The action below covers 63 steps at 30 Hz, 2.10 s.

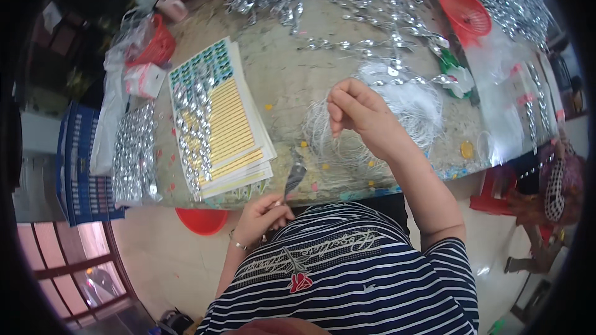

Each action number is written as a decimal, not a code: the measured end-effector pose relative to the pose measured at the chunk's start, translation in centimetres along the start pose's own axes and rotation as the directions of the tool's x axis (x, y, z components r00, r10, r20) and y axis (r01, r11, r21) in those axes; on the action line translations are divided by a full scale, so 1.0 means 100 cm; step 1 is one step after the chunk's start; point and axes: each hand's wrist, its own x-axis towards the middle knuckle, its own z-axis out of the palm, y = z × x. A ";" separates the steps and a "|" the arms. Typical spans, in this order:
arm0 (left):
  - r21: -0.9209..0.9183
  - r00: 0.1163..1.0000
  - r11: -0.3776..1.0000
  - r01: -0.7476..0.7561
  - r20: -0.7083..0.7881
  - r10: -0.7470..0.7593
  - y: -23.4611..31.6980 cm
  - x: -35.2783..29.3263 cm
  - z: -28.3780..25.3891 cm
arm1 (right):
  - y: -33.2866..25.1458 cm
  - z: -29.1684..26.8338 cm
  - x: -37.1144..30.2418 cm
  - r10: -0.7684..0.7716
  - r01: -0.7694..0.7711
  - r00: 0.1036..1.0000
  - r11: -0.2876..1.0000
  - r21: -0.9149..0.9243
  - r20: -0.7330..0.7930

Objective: Assembling small decorative items by threading white components onto tinsel strings and applying stickers before bagging them.

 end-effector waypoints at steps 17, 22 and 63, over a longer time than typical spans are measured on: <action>0.739 0.454 0.674 0.022 -0.608 0.651 0.051 0.057 -0.137 | 0.023 -0.132 0.104 -0.557 0.163 0.823 0.045 -0.986 0.110; 0.813 0.478 0.569 0.120 -0.550 0.685 0.049 0.074 -0.160 | 0.030 -0.125 0.123 -0.564 0.081 0.812 -0.147 -0.986 0.151; 0.050 0.782 0.909 -0.414 -0.492 0.383 0.071 0.034 -0.005 | 0.102 -0.002 0.069 -0.446 0.286 0.874 0.153 -0.946 0.193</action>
